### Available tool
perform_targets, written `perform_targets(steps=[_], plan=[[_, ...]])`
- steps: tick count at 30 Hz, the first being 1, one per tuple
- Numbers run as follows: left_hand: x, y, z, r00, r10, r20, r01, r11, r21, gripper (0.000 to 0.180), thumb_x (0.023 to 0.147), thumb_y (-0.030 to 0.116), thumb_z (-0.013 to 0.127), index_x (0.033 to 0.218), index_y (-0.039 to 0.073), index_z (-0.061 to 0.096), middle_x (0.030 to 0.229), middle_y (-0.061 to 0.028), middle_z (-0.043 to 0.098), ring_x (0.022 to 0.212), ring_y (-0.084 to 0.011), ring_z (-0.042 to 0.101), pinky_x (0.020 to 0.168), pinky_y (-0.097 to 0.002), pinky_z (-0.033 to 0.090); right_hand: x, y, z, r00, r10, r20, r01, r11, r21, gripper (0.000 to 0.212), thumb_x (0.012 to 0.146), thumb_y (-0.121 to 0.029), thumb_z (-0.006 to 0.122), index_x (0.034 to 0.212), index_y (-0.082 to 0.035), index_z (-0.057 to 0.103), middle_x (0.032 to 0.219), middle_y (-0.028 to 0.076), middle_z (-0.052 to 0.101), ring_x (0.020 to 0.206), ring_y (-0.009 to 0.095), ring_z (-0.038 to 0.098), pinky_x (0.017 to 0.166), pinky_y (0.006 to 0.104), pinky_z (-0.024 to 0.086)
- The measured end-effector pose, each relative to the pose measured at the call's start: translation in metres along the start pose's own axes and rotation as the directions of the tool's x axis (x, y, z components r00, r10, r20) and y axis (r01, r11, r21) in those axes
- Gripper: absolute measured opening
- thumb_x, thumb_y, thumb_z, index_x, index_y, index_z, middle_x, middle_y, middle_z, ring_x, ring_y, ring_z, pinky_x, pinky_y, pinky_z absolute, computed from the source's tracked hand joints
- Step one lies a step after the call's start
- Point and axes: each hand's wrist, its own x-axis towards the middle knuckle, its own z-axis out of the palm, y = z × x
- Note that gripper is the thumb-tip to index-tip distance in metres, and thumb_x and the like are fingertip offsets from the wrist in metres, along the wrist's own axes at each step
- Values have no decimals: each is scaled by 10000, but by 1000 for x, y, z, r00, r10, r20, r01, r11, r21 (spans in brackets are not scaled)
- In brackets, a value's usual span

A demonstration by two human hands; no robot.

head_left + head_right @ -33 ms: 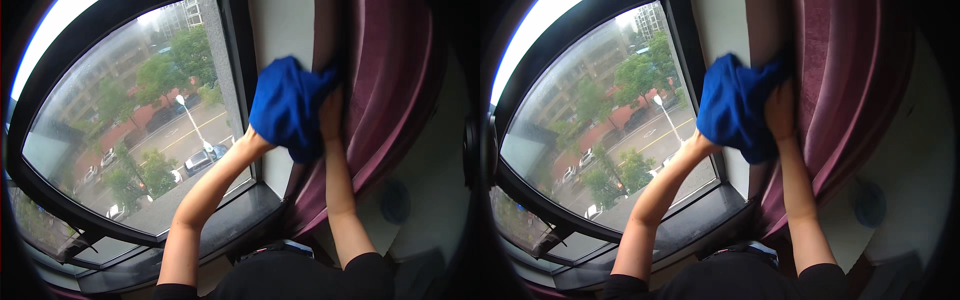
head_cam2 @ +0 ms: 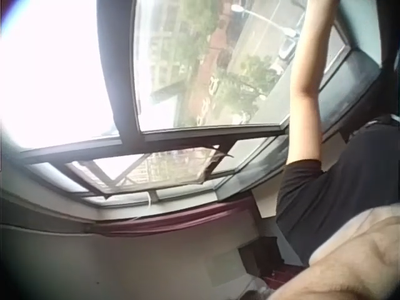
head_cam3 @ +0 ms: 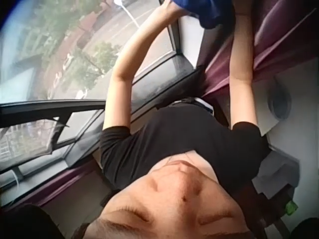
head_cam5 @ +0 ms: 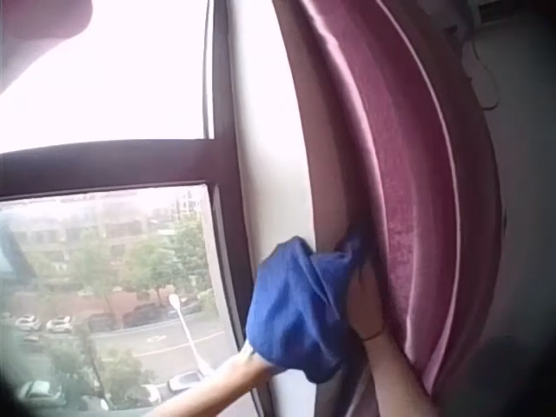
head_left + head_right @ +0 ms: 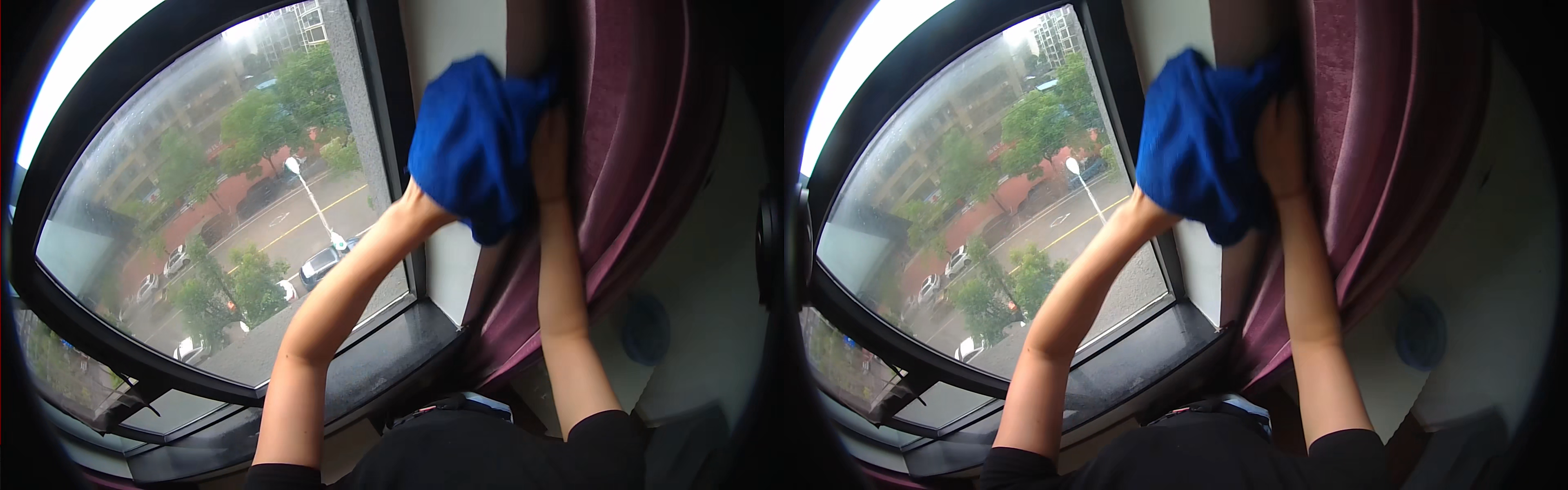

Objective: The recorder uses a blue cloth and a basin of water to clean a window sill and an adjacent desk surface.

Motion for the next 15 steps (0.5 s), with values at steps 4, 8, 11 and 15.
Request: perform_targets(steps=[4,8,11,15], plan=[[114,-54,13,986,115,-122,-105,991,83,505,869,322,738,1275,44,626,1276,-185,639,1206,-358,592,1041,-479,443,140,120,81,998,-33,61,32,999,18,449,987,-140,512,1371,91,479,1364,321,505,1281,470,475,1147,469,360],[139,-61,24,959,-260,110,252,964,85,568,877,352,741,1343,65,587,1349,-229,590,1305,-333,536,1102,-477,401,178,119,83,934,292,207,-353,843,406,560,958,-189,552,1453,44,437,1506,245,415,1406,385,376,1188,429,297],[92,-2,3,916,-336,218,313,940,135,552,895,232,725,1321,-57,525,1243,-296,580,1214,-460,530,1078,-463,400,147,24,0,924,298,238,-381,723,576,561,965,-208,558,1440,64,434,1475,259,442,1388,415,392,1184,447,300],[-65,5,56,965,-255,63,255,967,6,419,896,183,705,1274,18,635,1228,-234,646,1183,-391,601,1025,-455,453,-23,-1,-16,975,180,130,-222,786,576,763,923,-441,618,1468,46,402,1503,277,416,1413,462,365,1211,504,219]])
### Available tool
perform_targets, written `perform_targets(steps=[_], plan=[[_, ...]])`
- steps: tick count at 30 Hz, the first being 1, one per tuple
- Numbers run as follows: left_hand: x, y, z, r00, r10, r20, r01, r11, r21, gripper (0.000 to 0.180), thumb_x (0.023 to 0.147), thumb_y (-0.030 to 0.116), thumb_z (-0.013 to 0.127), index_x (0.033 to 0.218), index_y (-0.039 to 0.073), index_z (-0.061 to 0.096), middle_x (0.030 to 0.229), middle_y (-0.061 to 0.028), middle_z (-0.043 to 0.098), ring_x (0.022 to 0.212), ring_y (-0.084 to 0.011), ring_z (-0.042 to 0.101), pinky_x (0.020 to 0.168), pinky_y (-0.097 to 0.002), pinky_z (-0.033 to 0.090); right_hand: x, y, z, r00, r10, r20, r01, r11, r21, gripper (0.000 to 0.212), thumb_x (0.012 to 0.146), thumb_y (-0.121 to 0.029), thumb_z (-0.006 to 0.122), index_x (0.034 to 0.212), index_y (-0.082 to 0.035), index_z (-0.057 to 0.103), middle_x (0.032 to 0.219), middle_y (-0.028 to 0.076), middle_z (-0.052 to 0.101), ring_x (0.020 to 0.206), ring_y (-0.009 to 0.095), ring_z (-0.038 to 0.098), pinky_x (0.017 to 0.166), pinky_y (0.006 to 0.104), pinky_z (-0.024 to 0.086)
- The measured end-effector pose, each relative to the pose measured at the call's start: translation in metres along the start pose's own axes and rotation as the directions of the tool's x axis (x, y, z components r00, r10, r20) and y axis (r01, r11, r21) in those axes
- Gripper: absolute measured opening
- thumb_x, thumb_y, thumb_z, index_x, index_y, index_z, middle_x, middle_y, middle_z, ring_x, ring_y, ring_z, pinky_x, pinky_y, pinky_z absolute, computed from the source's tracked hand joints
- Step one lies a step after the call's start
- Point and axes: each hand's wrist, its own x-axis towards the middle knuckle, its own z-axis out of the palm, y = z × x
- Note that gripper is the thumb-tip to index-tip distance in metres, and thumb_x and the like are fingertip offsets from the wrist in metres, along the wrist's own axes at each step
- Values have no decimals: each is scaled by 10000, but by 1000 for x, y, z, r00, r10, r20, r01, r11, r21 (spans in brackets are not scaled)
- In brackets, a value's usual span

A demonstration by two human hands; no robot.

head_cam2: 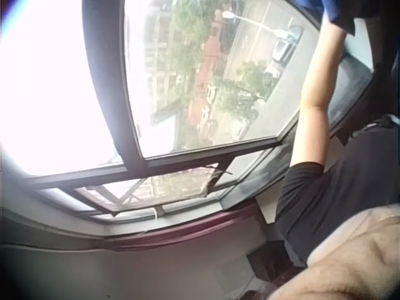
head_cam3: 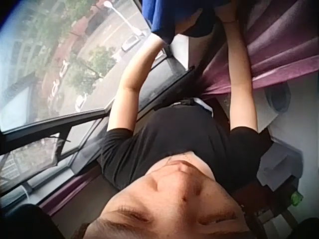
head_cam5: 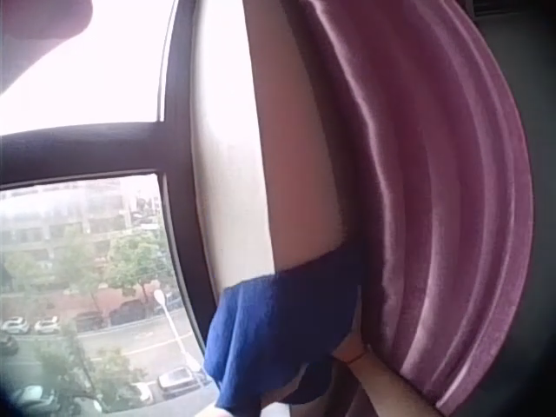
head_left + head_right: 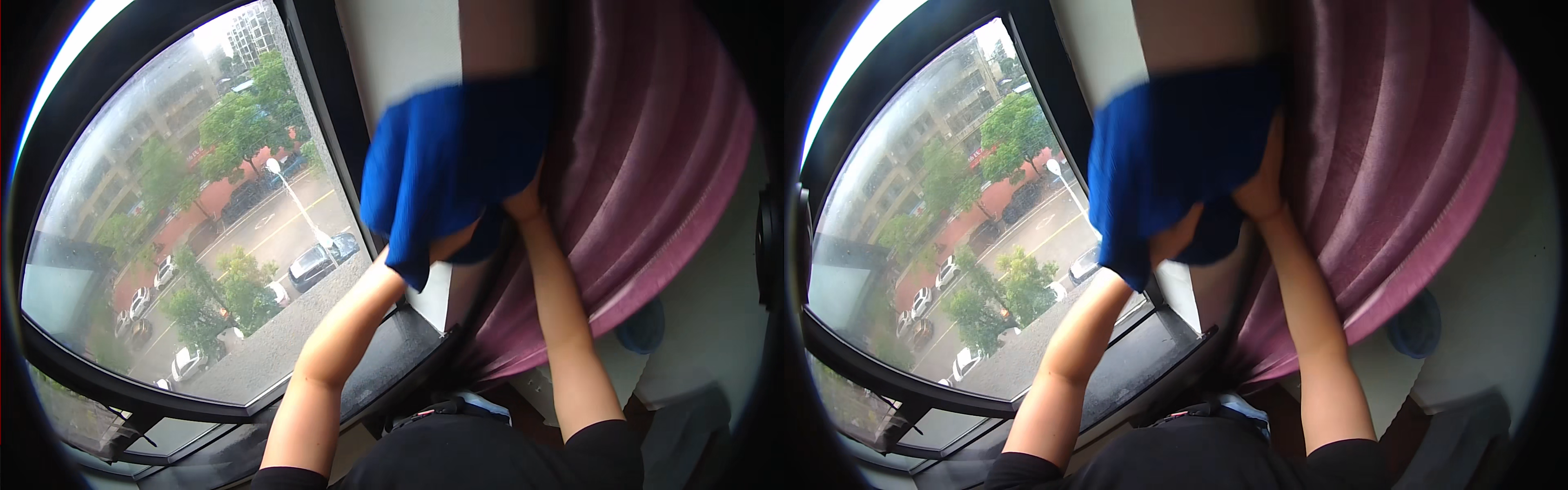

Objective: The recorder uses a blue cloth and a basin of water to clean a window sill and an adjacent desk surface.

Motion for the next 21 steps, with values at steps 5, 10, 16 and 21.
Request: perform_targets(steps=[5,10,16,21], plan=[[-211,59,18,990,-24,141,14,997,71,464,872,178,764,1279,2,630,1335,-232,590,1234,-405,567,1045,-461,444,-249,-36,-11,882,380,280,-392,920,-13,660,937,-447,510,1412,11,483,1461,273,458,1391,488,361,1190,550,228],[-272,88,0,865,-402,299,474,850,-229,455,877,133,732,1287,-25,616,1310,-254,593,1202,-473,577,1013,-518,470,-362,-49,-45,636,507,581,-522,838,-161,677,914,-462,552,1387,20,504,1440,296,465,1382,491,373,1176,542,255],[-83,45,-47,971,-205,120,217,971,-96,307,802,79,770,1107,73,734,1007,-126,731,869,-338,711,723,-404,563,-180,-17,8,915,402,11,-402,915,-33,585,926,-267,641,1359,89,473,1357,306,522,1295,469,464,1138,480,331],[3,29,-15,841,-463,-279,357,863,-356,174,841,94,775,1001,41,730,849,-125,699,739,-299,684,672,-372,507,-18,5,3,812,502,297,-475,865,-162,501,957,-243,663,1359,18,519,1346,197,555,1257,370,515,1147,459,344]])
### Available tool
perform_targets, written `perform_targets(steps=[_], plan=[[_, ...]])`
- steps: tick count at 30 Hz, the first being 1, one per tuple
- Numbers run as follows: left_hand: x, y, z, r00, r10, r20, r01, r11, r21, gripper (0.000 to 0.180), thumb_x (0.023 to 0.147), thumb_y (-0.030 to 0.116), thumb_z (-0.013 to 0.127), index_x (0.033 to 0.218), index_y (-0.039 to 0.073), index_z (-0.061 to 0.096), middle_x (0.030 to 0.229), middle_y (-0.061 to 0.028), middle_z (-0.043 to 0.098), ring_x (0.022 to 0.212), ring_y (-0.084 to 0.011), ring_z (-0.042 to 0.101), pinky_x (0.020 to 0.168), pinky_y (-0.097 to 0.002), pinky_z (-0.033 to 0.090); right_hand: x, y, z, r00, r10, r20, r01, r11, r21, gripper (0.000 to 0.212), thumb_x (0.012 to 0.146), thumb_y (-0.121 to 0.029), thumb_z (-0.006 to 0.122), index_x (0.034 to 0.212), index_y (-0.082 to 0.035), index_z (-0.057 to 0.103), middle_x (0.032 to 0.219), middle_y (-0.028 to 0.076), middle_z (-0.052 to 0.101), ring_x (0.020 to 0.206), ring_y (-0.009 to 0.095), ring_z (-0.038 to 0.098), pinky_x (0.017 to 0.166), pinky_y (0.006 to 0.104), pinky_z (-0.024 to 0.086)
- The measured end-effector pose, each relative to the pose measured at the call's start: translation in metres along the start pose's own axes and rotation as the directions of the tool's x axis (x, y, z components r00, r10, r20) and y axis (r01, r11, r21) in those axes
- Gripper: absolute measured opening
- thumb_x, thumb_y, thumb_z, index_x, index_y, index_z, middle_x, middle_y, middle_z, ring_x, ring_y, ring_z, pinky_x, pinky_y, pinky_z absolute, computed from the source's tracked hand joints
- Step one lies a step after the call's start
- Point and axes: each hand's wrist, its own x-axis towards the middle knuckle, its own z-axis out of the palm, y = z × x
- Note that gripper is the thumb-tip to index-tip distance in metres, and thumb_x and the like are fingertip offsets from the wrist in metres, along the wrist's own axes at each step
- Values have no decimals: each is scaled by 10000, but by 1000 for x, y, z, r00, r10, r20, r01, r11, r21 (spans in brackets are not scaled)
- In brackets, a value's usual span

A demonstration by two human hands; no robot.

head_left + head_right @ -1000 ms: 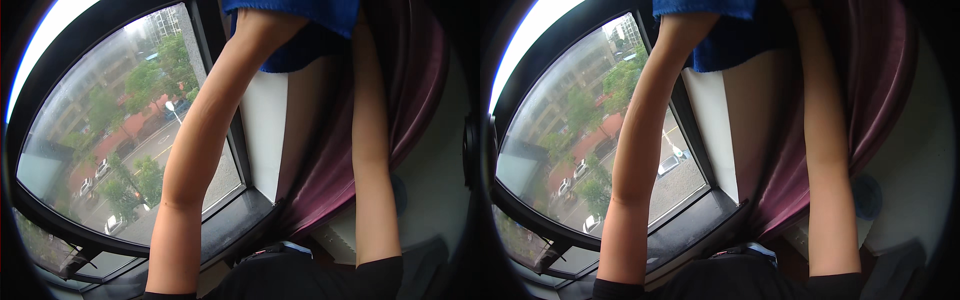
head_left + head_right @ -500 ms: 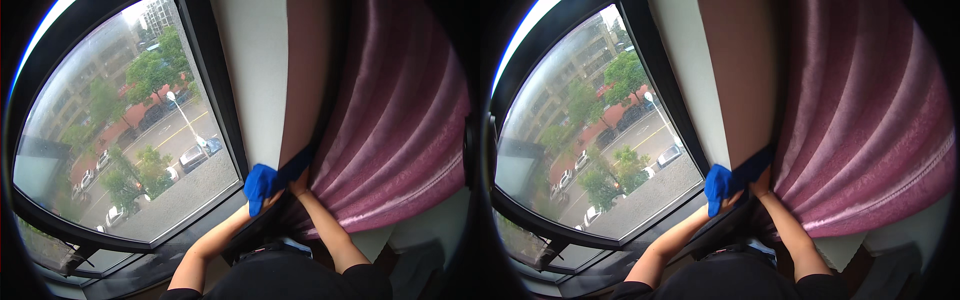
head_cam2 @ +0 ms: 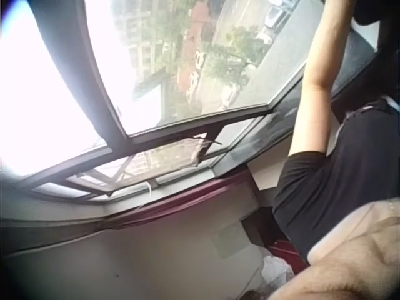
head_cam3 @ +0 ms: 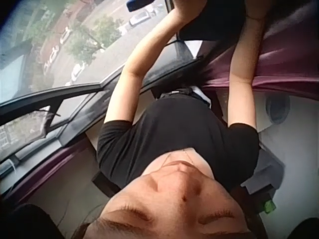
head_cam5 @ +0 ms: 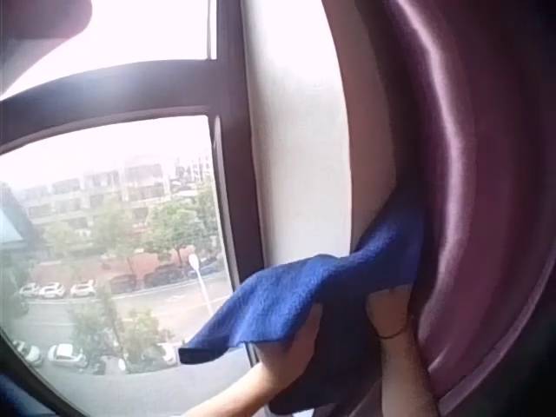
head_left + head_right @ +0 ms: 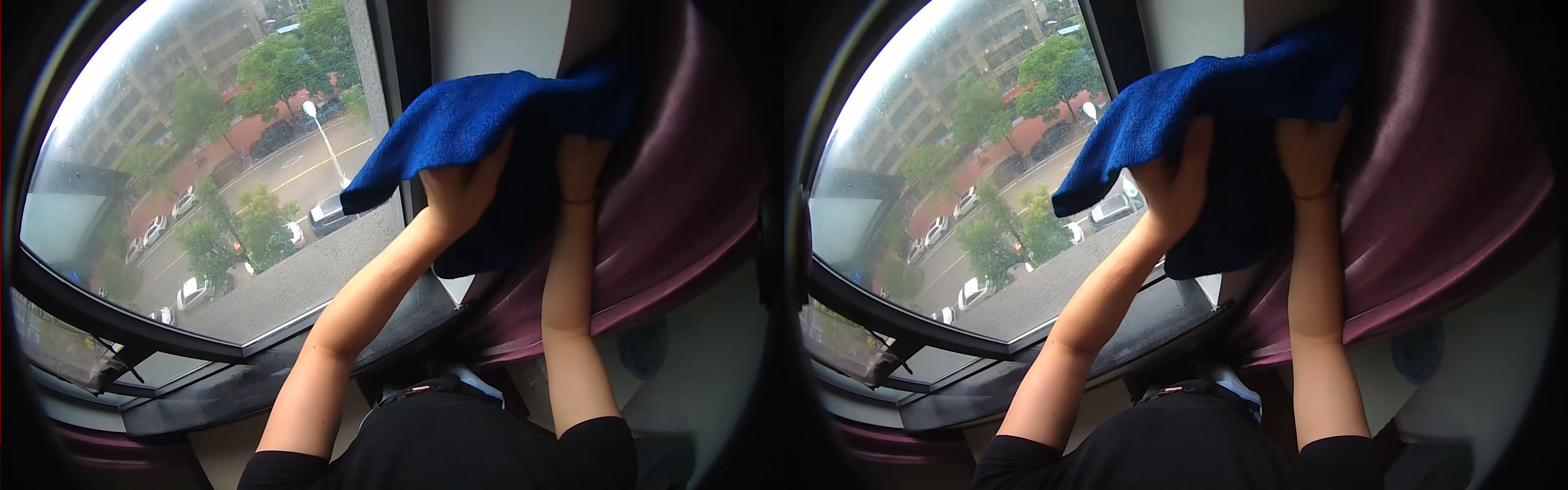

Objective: The recorder uses a blue cloth and a basin of water to clean a window sill and an adjacent desk surface.

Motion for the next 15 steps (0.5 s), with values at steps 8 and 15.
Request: perform_targets(steps=[8,15], plan=[[-228,-66,5,806,-330,492,339,938,74,447,909,59,531,1344,-44,544,1418,-268,504,1328,-438,467,1158,-518,299,-256,239,65,879,-466,-98,401,836,-374,487,962,-411,613,1223,-1,620,1242,222,612,1240,385,541,1076,539,399],[-327,-8,-132,844,-369,389,194,887,420,491,833,107,687,1303,3,591,1313,-242,587,1253,-452,528,1091,-540,377,-364,98,28,950,-189,250,105,943,316,392,961,-224,662,1266,20,632,1287,215,649,1190,365,628,1050,473,467]])
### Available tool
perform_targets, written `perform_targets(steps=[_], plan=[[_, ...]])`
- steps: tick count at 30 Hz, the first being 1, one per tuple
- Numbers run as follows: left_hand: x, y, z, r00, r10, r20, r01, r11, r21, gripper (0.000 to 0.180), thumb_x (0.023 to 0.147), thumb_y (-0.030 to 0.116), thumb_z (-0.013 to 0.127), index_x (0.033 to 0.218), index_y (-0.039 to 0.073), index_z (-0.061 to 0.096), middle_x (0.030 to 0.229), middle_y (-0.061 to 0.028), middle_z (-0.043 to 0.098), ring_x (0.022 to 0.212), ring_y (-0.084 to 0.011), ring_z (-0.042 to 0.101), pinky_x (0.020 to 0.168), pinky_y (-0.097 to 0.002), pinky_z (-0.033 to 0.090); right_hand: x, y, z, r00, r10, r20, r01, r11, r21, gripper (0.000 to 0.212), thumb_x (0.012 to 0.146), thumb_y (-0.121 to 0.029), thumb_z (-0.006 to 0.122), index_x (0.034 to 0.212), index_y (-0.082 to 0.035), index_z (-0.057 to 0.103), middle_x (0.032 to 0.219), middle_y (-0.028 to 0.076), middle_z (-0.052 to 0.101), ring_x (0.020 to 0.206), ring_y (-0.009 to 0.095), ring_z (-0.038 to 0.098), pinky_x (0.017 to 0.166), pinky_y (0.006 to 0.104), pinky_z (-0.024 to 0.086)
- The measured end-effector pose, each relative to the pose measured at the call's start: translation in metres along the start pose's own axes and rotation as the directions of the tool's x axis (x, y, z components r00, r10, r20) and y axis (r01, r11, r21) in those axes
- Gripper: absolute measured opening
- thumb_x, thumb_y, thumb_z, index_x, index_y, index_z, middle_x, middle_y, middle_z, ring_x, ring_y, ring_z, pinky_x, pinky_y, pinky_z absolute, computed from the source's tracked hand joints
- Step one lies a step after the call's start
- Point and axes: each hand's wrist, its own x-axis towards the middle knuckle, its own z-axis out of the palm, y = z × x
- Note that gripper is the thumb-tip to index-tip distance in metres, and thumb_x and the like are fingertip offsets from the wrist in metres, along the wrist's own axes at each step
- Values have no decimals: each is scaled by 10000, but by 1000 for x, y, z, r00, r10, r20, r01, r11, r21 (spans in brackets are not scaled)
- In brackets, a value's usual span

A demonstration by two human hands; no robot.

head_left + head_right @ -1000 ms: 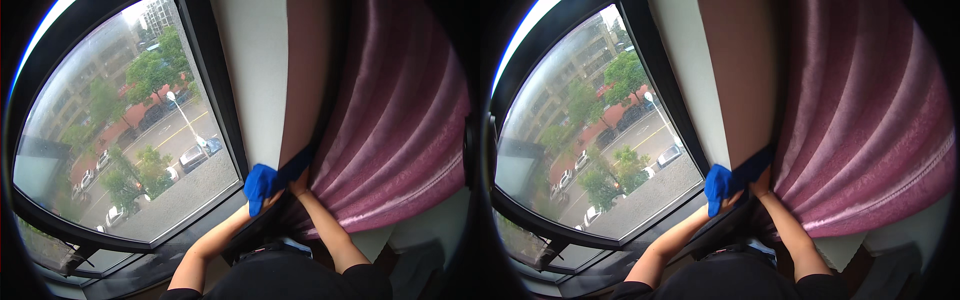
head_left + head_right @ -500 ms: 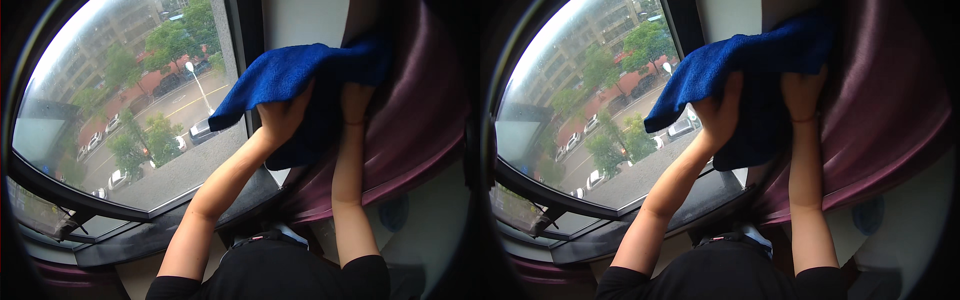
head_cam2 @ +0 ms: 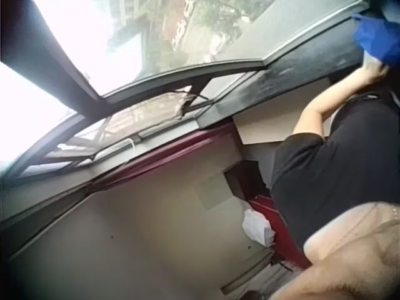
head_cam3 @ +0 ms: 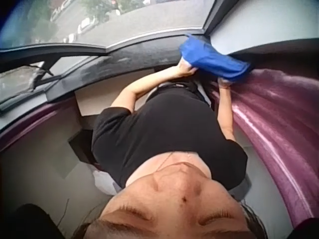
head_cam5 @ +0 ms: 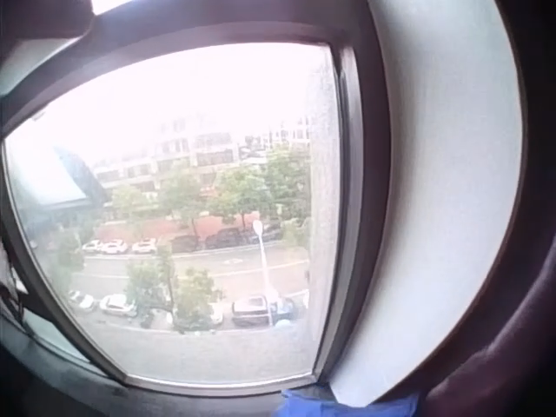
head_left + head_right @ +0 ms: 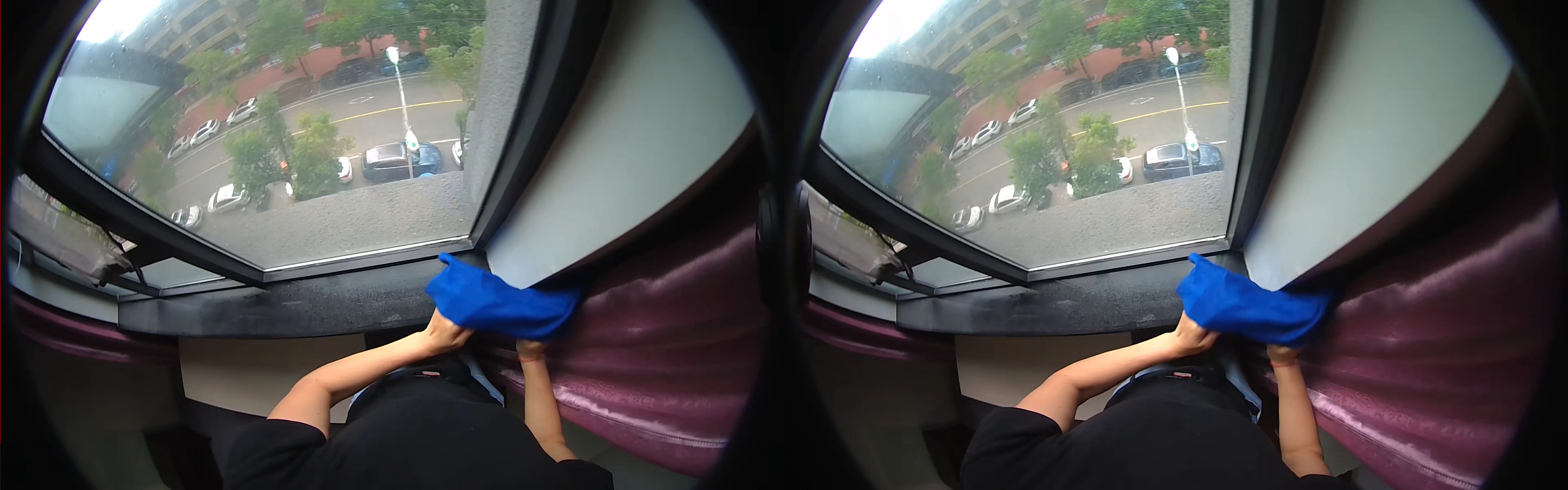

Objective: The recorder uses a blue cloth and a basin of water to clean a window sill and an adjacent desk surface.

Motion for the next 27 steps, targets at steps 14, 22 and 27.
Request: perform_targets(steps=[14,22,27], plan=[[-93,-32,-74,808,-571,-142,558,665,496,473,815,313,688,1169,1,651,1182,-229,624,1115,-405,592,998,-509,440,34,-127,146,799,-118,589,159,987,-18,490,815,-175,692,1248,46,634,1402,298,519,1360,471,435,1169,641,229],[-212,-39,-264,703,-482,-523,684,258,682,468,824,302,676,1205,30,671,1260,-229,623,1232,-431,541,1101,-534,361,4,-290,289,602,-603,524,222,756,616,469,803,-101,664,1251,36,628,1287,273,611,1245,412,569,1113,504,398],[-228,-40,-315,603,-498,-623,788,249,563,416,823,198,687,1181,-11,651,1125,-244,663,1049,-418,623,955,-509,458,21,-352,368,486,-759,434,490,648,583,448,834,-169,601,1256,-30,655,1390,174,581,1406,334,451,1224,531,237]])
